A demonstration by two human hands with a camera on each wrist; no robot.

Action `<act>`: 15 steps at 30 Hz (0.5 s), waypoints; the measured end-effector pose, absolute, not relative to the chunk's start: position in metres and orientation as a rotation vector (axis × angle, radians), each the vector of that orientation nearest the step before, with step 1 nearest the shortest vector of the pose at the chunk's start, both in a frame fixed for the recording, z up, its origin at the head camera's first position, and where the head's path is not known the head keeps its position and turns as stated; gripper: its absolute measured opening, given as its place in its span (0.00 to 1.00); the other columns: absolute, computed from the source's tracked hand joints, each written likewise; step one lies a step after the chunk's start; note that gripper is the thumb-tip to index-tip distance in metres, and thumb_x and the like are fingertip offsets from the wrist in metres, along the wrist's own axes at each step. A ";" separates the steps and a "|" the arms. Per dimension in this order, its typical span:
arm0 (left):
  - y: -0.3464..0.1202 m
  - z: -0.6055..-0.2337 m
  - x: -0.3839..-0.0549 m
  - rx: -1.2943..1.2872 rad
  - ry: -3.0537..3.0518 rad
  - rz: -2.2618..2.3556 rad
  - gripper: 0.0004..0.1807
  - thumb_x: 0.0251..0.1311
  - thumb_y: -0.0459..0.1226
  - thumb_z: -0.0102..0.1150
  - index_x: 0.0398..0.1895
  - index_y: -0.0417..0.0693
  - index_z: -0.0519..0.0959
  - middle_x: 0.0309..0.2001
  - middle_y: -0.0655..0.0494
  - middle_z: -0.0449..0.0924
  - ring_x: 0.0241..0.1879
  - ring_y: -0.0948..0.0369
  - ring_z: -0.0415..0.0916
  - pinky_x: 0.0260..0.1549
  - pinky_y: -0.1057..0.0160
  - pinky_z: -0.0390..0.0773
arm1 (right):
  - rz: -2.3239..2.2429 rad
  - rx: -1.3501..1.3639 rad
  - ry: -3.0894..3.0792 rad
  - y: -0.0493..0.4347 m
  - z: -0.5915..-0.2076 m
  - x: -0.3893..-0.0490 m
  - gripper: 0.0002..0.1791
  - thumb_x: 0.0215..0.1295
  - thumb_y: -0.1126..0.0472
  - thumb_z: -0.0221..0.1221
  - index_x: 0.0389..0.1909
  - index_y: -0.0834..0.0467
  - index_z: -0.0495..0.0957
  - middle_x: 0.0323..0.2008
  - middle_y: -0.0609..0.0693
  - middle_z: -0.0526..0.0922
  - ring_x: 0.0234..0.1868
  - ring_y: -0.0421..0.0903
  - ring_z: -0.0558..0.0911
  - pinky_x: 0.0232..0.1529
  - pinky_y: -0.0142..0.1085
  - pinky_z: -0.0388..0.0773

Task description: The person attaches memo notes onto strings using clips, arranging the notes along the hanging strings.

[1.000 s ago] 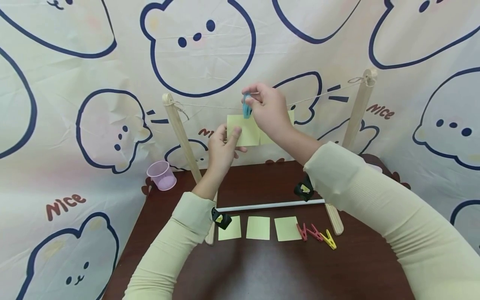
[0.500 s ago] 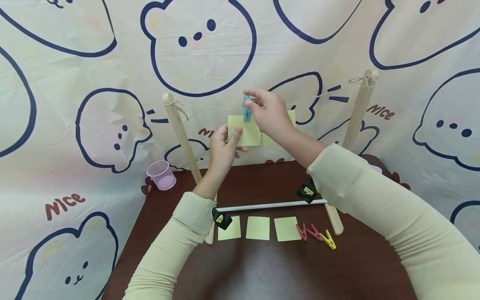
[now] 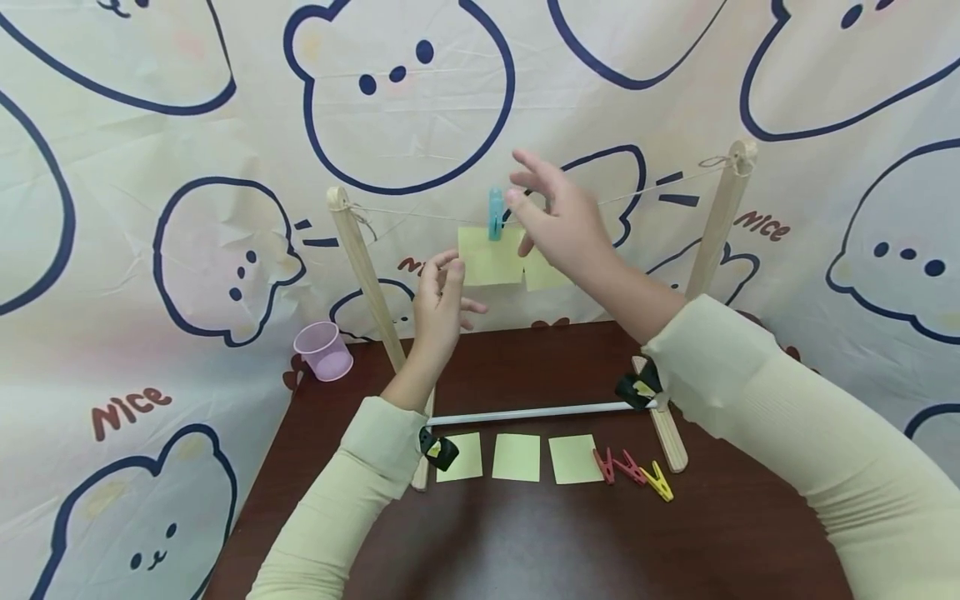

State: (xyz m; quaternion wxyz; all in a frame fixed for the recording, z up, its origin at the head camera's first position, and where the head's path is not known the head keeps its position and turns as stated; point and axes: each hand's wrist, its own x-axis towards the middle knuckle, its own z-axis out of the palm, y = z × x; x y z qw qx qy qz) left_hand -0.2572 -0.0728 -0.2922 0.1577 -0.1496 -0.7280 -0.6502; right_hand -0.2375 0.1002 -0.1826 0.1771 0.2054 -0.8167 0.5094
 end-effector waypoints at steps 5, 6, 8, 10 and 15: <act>-0.085 -0.311 -0.248 -0.327 -2.131 -1.814 0.24 0.71 0.50 0.36 0.63 0.48 0.60 0.49 0.46 0.74 0.25 0.46 0.78 0.11 0.62 0.73 | 1.284 0.769 -1.918 0.122 -0.207 -0.227 0.14 0.66 0.67 0.49 0.51 0.62 0.74 0.43 0.51 0.81 0.16 0.46 0.76 0.10 0.28 0.59; -0.088 -0.317 -0.246 -0.303 -2.140 -1.800 0.23 0.71 0.50 0.36 0.62 0.48 0.60 0.48 0.46 0.75 0.24 0.47 0.78 0.11 0.62 0.72 | 1.228 0.796 -1.869 0.127 -0.215 -0.226 0.12 0.65 0.68 0.50 0.48 0.64 0.75 0.41 0.53 0.82 0.15 0.44 0.75 0.11 0.27 0.60; -0.093 -0.332 -0.242 -0.244 -2.166 -1.765 0.23 0.70 0.50 0.36 0.62 0.49 0.61 0.46 0.49 0.75 0.21 0.51 0.77 0.10 0.64 0.71 | 1.138 0.830 -1.822 0.139 -0.233 -0.222 0.11 0.62 0.71 0.50 0.43 0.67 0.76 0.36 0.55 0.82 0.15 0.40 0.74 0.12 0.26 0.61; -0.099 -0.349 -0.238 -0.187 -2.192 -1.720 0.22 0.70 0.50 0.37 0.59 0.49 0.64 0.42 0.51 0.75 0.20 0.52 0.76 0.12 0.66 0.71 | 1.066 0.821 -1.835 0.151 -0.253 -0.218 0.09 0.60 0.72 0.51 0.39 0.68 0.77 0.32 0.55 0.83 0.16 0.38 0.73 0.15 0.26 0.63; -0.114 -0.396 -0.228 -0.063 -2.310 -1.594 0.16 0.70 0.45 0.42 0.53 0.48 0.69 0.36 0.51 0.75 0.21 0.47 0.76 0.19 0.63 0.73 | 1.068 0.702 -2.034 0.182 -0.307 -0.210 0.07 0.59 0.72 0.54 0.36 0.65 0.79 0.26 0.51 0.81 0.18 0.38 0.74 0.20 0.26 0.69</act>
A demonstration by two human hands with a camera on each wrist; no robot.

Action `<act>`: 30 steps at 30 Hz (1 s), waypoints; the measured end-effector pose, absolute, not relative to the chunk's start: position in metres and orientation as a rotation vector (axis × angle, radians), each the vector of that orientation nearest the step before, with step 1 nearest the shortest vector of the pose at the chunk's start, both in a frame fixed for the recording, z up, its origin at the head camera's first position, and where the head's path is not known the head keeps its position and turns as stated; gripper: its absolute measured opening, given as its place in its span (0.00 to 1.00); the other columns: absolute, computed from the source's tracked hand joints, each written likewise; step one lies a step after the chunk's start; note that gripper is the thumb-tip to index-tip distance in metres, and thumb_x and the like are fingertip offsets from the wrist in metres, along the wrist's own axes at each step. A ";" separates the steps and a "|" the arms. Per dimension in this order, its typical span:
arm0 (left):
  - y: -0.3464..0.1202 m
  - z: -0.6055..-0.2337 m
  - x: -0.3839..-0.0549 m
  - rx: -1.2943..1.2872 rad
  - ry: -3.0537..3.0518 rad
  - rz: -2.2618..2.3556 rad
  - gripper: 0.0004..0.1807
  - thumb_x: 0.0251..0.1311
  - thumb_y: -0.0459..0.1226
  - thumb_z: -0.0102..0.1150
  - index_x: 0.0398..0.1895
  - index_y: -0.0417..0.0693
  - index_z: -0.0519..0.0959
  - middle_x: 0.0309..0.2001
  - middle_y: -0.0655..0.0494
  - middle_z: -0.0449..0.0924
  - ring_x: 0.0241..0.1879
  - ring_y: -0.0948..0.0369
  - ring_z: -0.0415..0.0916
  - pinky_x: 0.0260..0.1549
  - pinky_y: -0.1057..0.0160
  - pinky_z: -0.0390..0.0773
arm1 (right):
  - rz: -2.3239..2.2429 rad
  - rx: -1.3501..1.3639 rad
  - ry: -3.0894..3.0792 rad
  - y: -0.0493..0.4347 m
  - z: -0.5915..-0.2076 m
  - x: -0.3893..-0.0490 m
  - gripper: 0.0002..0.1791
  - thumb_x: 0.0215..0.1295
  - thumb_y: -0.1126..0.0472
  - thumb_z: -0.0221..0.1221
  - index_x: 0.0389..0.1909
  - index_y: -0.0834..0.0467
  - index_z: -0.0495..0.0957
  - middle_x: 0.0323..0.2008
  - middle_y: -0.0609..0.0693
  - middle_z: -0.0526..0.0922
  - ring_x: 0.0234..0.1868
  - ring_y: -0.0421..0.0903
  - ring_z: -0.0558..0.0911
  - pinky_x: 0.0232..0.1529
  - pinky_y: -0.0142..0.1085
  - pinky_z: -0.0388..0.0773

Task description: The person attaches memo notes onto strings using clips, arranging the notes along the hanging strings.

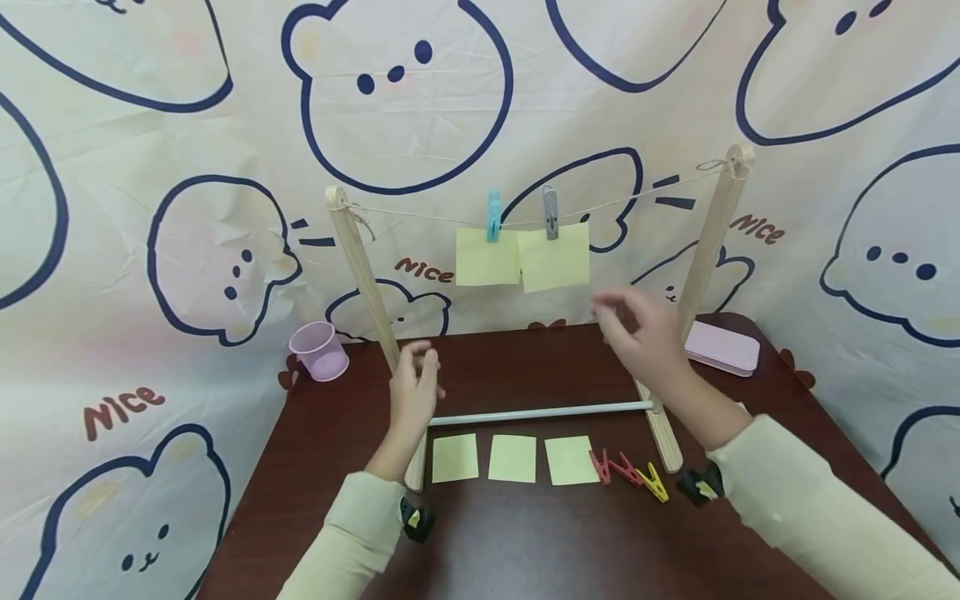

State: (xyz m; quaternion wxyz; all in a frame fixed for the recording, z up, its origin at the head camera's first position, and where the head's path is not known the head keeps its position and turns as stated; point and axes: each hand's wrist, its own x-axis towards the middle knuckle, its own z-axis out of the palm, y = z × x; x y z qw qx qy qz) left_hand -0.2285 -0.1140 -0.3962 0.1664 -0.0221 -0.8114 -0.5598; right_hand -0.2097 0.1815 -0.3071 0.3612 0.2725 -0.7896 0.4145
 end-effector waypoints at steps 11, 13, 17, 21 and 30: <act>-0.133 -0.484 -0.208 0.081 -2.851 -1.040 0.15 0.61 0.40 0.54 0.50 0.47 0.75 0.25 0.57 0.74 0.15 0.62 0.65 0.13 0.63 0.64 | 0.990 0.340 -2.555 0.234 -0.438 -0.193 0.07 0.59 0.66 0.58 0.38 0.58 0.78 0.29 0.49 0.80 0.25 0.44 0.75 0.21 0.33 0.72; -0.134 -0.494 -0.206 0.070 -2.896 -0.941 0.16 0.59 0.40 0.56 0.50 0.46 0.75 0.28 0.55 0.76 0.18 0.58 0.70 0.15 0.60 0.67 | 0.927 0.302 -2.678 0.239 -0.459 -0.190 0.08 0.58 0.65 0.60 0.39 0.57 0.79 0.31 0.49 0.80 0.29 0.45 0.76 0.26 0.38 0.74; -0.128 -0.508 -0.202 0.046 -2.977 -0.740 0.20 0.56 0.42 0.61 0.50 0.45 0.75 0.39 0.45 0.78 0.30 0.48 0.77 0.23 0.50 0.74 | 0.752 0.281 -2.858 0.242 -0.494 -0.184 0.13 0.55 0.59 0.64 0.42 0.57 0.79 0.37 0.51 0.80 0.37 0.50 0.77 0.35 0.47 0.76; -0.120 -0.518 -0.198 0.069 -3.033 -0.599 0.27 0.52 0.47 0.65 0.51 0.43 0.73 0.42 0.40 0.74 0.31 0.45 0.76 0.26 0.47 0.75 | 0.543 0.356 -2.920 0.242 -0.520 -0.180 0.20 0.52 0.50 0.67 0.43 0.56 0.78 0.39 0.52 0.78 0.42 0.53 0.77 0.40 0.50 0.74; -0.104 -0.523 -0.195 0.142 -3.085 -0.379 0.37 0.44 0.56 0.67 0.51 0.42 0.69 0.39 0.38 0.71 0.27 0.44 0.74 0.15 0.52 0.70 | 0.295 0.481 -2.856 0.241 -0.546 -0.174 0.25 0.44 0.44 0.68 0.40 0.55 0.79 0.30 0.47 0.75 0.28 0.44 0.71 0.27 0.39 0.68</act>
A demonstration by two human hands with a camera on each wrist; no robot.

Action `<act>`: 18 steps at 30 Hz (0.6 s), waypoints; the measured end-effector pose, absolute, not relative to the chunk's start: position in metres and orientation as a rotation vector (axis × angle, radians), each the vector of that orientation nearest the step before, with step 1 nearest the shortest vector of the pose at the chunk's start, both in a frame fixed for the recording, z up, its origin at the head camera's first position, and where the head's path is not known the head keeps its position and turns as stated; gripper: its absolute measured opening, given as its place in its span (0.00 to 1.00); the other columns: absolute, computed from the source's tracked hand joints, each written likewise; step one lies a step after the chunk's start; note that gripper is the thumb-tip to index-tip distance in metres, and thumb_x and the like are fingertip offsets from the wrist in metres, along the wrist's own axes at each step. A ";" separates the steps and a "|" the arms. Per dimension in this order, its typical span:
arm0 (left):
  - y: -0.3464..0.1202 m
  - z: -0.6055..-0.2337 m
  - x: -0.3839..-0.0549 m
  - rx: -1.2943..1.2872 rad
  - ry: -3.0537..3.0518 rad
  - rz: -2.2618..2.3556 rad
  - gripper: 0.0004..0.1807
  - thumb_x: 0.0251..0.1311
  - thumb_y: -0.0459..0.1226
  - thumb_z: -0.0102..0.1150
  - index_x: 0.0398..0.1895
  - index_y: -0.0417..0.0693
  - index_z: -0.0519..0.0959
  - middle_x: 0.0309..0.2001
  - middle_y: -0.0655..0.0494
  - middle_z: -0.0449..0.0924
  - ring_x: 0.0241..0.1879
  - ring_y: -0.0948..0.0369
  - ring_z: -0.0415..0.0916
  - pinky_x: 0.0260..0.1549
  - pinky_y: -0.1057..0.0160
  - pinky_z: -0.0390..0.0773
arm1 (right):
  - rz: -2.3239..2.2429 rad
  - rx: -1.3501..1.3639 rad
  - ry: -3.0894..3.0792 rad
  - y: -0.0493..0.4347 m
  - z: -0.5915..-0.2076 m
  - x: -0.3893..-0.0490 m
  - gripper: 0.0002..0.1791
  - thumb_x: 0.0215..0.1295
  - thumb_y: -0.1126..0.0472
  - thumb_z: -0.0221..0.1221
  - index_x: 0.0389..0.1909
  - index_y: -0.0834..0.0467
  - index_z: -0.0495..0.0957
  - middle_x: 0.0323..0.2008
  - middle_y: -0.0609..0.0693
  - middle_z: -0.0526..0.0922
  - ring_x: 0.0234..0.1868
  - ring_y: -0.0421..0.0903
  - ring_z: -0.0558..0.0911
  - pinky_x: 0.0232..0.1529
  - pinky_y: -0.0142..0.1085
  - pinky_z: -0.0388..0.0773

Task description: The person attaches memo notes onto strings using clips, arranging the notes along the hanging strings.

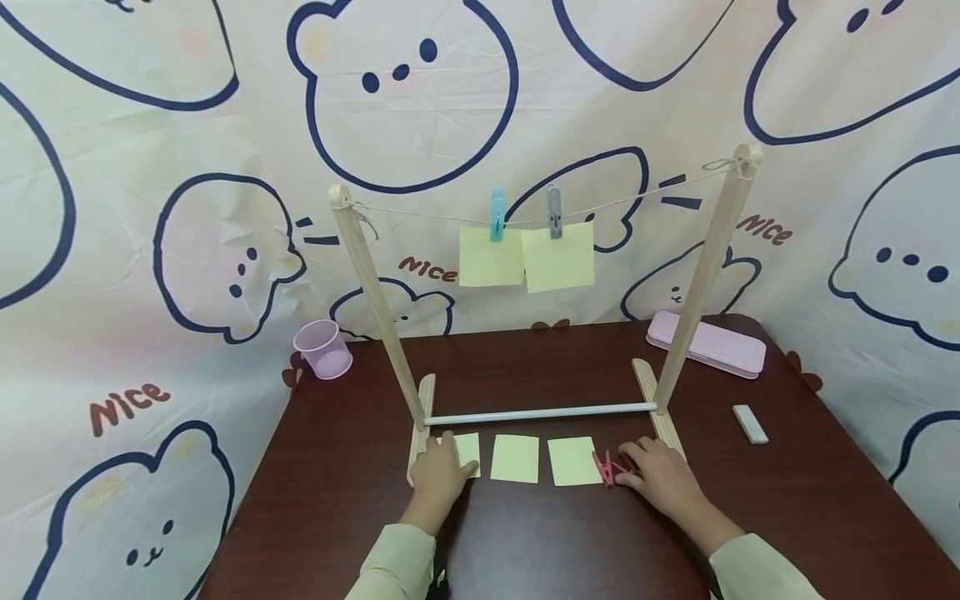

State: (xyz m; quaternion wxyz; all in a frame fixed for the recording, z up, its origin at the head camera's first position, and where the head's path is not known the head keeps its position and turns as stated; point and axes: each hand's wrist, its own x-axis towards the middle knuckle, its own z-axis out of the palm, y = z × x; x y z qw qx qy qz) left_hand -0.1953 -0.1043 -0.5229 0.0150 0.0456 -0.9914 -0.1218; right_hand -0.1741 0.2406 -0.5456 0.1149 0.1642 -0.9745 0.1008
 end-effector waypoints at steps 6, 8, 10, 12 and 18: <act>-0.099 -0.526 -0.198 0.179 -3.098 -0.406 0.37 0.45 0.54 0.68 0.53 0.42 0.68 0.38 0.37 0.70 0.32 0.43 0.73 0.22 0.50 0.73 | 0.297 0.482 -2.801 0.239 -0.550 -0.175 0.20 0.46 0.49 0.69 0.37 0.55 0.79 0.30 0.48 0.78 0.31 0.47 0.74 0.30 0.43 0.69; -0.098 -0.527 -0.199 0.192 -3.086 -0.432 0.37 0.45 0.53 0.69 0.53 0.42 0.68 0.39 0.35 0.70 0.37 0.42 0.72 0.24 0.48 0.74 | 0.313 0.488 -2.779 0.239 -0.551 -0.175 0.17 0.47 0.53 0.70 0.36 0.55 0.78 0.30 0.48 0.79 0.33 0.48 0.75 0.32 0.44 0.70; -0.097 -0.528 -0.199 0.207 -3.068 -0.469 0.37 0.44 0.51 0.70 0.53 0.42 0.68 0.41 0.34 0.70 0.41 0.41 0.69 0.27 0.47 0.74 | 0.326 0.489 -2.765 0.239 -0.552 -0.175 0.17 0.47 0.56 0.70 0.38 0.55 0.79 0.31 0.48 0.80 0.34 0.49 0.76 0.34 0.46 0.70; -0.097 -0.529 -0.199 0.227 -3.041 -0.534 0.38 0.42 0.49 0.72 0.55 0.42 0.68 0.42 0.34 0.69 0.44 0.40 0.67 0.30 0.46 0.73 | 0.339 0.482 -2.766 0.239 -0.552 -0.174 0.18 0.48 0.57 0.69 0.41 0.56 0.79 0.32 0.50 0.81 0.35 0.50 0.77 0.34 0.45 0.69; -0.096 -0.530 -0.195 0.226 -2.932 -0.769 0.44 0.41 0.39 0.74 0.64 0.47 0.62 0.49 0.35 0.62 0.34 0.44 0.69 0.24 0.52 0.71 | 0.384 0.454 -2.771 0.237 -0.546 -0.169 0.27 0.50 0.57 0.68 0.52 0.60 0.75 0.35 0.51 0.80 0.38 0.51 0.76 0.36 0.46 0.66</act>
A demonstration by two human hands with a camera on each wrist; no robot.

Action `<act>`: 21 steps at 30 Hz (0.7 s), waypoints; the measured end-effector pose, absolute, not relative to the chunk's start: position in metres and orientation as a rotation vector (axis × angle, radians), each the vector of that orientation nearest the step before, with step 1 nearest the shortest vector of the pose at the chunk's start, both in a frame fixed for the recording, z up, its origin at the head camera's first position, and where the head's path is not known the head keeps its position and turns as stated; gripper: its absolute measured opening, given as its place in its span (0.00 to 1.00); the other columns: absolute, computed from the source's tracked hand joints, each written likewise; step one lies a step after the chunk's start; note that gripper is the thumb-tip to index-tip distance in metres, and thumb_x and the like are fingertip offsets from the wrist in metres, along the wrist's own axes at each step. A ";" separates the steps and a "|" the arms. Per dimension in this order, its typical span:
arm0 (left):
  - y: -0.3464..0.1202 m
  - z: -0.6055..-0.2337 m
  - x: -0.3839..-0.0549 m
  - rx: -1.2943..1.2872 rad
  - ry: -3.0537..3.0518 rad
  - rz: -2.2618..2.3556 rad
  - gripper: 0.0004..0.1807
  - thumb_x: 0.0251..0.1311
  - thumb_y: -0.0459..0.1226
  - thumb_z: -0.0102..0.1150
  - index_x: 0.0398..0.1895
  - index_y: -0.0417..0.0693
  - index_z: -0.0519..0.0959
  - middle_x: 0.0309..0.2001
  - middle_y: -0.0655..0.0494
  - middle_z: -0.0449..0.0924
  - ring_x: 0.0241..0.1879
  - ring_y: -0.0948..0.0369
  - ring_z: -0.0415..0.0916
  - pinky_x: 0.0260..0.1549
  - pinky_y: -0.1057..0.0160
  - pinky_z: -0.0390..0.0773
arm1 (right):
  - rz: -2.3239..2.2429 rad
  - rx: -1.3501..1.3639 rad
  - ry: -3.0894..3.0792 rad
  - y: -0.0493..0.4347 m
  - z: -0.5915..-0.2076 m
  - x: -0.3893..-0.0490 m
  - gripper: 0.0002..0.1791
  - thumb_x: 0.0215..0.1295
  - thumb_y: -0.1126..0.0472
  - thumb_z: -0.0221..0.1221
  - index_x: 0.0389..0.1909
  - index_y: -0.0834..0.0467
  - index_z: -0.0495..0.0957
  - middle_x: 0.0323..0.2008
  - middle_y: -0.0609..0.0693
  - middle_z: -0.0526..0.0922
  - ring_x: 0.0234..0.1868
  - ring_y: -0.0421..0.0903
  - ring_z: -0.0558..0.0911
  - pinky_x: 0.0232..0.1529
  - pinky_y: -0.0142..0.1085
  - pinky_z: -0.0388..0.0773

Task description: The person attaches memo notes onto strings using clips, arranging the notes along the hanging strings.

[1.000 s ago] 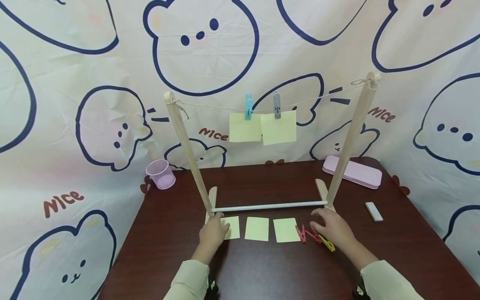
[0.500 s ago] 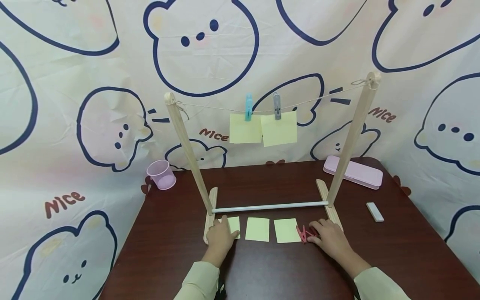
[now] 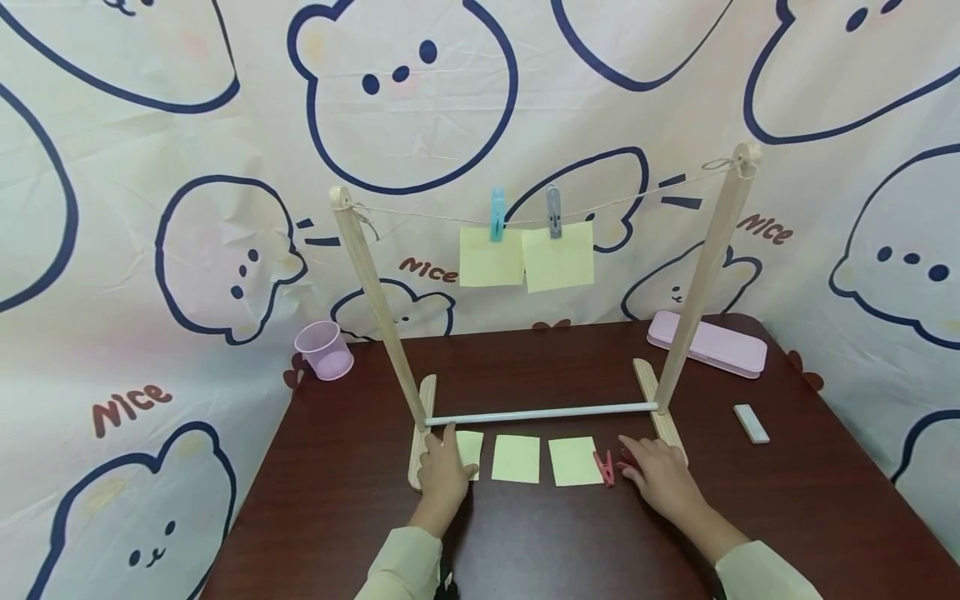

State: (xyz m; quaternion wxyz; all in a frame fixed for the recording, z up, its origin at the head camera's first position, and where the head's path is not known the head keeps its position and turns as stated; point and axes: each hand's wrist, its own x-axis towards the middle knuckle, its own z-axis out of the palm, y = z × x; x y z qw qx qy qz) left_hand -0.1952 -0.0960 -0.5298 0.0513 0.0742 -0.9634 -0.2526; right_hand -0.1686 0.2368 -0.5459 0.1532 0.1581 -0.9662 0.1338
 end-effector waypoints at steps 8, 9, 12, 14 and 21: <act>-0.102 -0.524 -0.189 0.118 -2.757 -1.111 0.52 0.47 0.19 0.60 0.73 0.55 0.47 0.41 0.37 0.69 0.19 0.59 0.64 0.17 0.63 0.67 | 0.492 0.494 -2.676 0.233 -0.515 -0.168 0.21 0.48 0.63 0.69 0.45 0.58 0.79 0.35 0.50 0.80 0.39 0.51 0.75 0.39 0.48 0.64; -0.103 -0.521 -0.189 0.123 -2.738 -1.141 0.52 0.48 0.18 0.58 0.73 0.56 0.45 0.35 0.40 0.72 0.18 0.59 0.64 0.16 0.63 0.67 | 0.522 0.489 -2.676 0.232 -0.510 -0.169 0.20 0.48 0.64 0.68 0.45 0.58 0.79 0.35 0.50 0.81 0.39 0.51 0.76 0.39 0.48 0.63; -0.106 -0.508 -0.190 0.143 -2.664 -1.182 0.51 0.49 0.19 0.56 0.73 0.56 0.43 0.16 0.50 0.69 0.13 0.60 0.61 0.12 0.63 0.64 | 0.647 0.452 -2.686 0.229 -0.493 -0.173 0.18 0.51 0.66 0.67 0.45 0.57 0.77 0.34 0.49 0.81 0.39 0.50 0.77 0.40 0.48 0.63; -0.107 -0.498 -0.190 0.147 -2.596 -1.185 0.49 0.50 0.21 0.56 0.73 0.54 0.46 0.12 0.53 0.66 0.11 0.61 0.60 0.11 0.63 0.63 | 0.753 0.442 -2.674 0.227 -0.480 -0.176 0.18 0.53 0.67 0.65 0.46 0.59 0.75 0.34 0.49 0.81 0.38 0.50 0.77 0.40 0.47 0.67; -0.106 -0.455 -0.196 0.072 -2.317 -1.389 0.26 0.59 0.27 0.54 0.62 0.45 0.67 0.54 0.45 0.74 0.39 0.50 0.79 0.31 0.55 0.78 | 1.309 0.566 -2.570 0.207 -0.418 -0.184 0.16 0.62 0.71 0.57 0.50 0.62 0.68 0.39 0.54 0.78 0.33 0.45 0.76 0.29 0.33 0.74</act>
